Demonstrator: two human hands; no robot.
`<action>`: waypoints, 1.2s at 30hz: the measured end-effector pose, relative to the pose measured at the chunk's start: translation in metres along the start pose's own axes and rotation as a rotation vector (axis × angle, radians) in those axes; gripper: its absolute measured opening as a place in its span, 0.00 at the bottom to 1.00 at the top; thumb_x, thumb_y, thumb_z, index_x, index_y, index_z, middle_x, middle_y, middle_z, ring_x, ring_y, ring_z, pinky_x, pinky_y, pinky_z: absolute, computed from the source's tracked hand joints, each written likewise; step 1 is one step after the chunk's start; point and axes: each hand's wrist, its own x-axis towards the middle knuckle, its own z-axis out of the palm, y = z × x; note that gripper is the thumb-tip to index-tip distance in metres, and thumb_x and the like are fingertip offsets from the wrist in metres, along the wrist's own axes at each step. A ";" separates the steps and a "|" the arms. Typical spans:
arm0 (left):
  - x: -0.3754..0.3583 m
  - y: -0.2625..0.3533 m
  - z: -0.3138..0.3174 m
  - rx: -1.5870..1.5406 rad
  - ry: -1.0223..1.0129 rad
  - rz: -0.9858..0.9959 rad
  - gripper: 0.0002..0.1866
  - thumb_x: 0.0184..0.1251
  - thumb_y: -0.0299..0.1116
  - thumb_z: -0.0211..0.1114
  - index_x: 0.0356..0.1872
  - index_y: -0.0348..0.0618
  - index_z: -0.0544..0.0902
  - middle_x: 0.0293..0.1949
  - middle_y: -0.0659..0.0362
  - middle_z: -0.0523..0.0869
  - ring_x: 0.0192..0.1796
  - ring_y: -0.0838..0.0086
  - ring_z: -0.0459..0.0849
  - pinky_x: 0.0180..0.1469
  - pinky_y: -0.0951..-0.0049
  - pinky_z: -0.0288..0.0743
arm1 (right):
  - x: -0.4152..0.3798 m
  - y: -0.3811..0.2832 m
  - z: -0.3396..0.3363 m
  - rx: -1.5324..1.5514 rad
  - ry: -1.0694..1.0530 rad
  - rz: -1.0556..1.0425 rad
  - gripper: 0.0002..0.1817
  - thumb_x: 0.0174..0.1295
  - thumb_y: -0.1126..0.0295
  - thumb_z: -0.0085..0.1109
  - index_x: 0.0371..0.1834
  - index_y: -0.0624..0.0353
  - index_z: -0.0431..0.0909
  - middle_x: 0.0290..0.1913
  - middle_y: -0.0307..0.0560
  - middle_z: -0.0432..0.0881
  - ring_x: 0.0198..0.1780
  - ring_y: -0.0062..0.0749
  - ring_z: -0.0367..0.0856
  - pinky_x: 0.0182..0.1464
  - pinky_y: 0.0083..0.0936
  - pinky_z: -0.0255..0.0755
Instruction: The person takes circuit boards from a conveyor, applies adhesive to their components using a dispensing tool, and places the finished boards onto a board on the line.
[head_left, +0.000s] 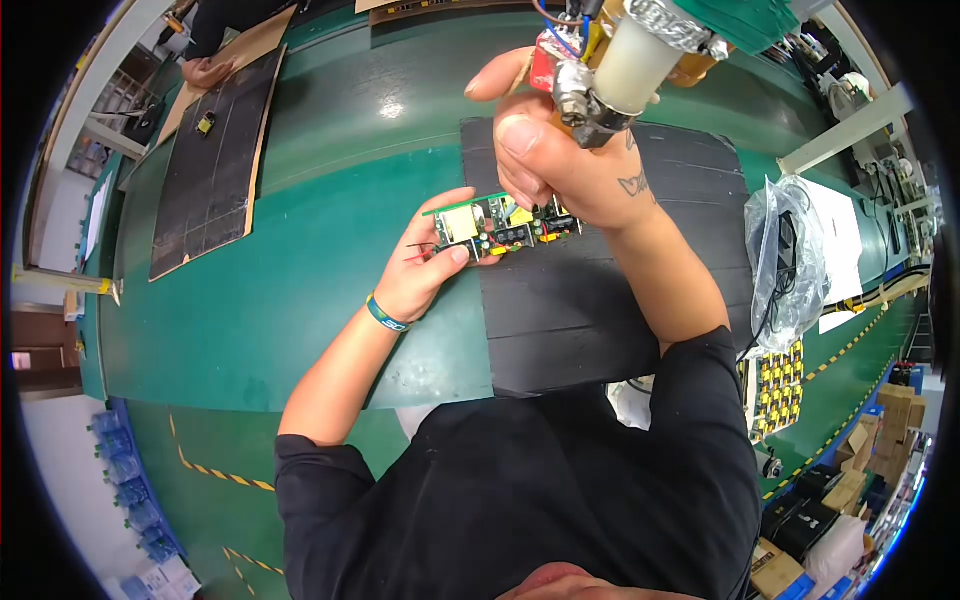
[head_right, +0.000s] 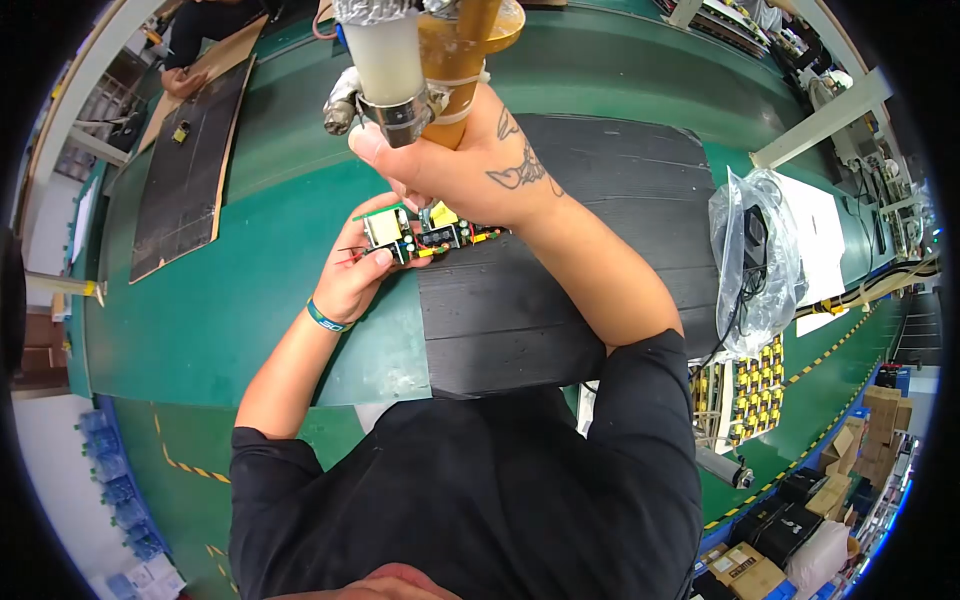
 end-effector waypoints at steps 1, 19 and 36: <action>0.000 -0.001 -0.001 0.009 -0.005 -0.003 0.31 0.68 0.27 0.59 0.71 0.40 0.58 0.58 0.51 0.76 0.59 0.62 0.79 0.60 0.57 0.77 | 0.000 0.000 0.000 -0.001 0.001 -0.001 0.17 0.64 0.74 0.52 0.54 0.70 0.67 0.15 0.36 0.68 0.15 0.16 0.64 0.19 0.18 0.62; -0.001 0.004 0.000 0.040 0.006 -0.023 0.35 0.65 0.36 0.63 0.71 0.42 0.59 0.59 0.51 0.74 0.61 0.64 0.76 0.59 0.54 0.77 | 0.001 0.005 -0.002 -0.063 -0.005 0.006 0.10 0.66 0.74 0.53 0.48 0.62 0.69 0.18 0.36 0.69 0.17 0.17 0.65 0.20 0.19 0.65; 0.000 -0.002 -0.004 0.013 -0.045 -0.030 0.33 0.67 0.29 0.61 0.71 0.38 0.58 0.56 0.49 0.78 0.57 0.61 0.80 0.58 0.55 0.77 | 0.004 0.003 -0.007 -0.035 0.001 -0.005 0.14 0.65 0.71 0.56 0.51 0.64 0.71 0.18 0.34 0.70 0.19 0.15 0.68 0.21 0.17 0.65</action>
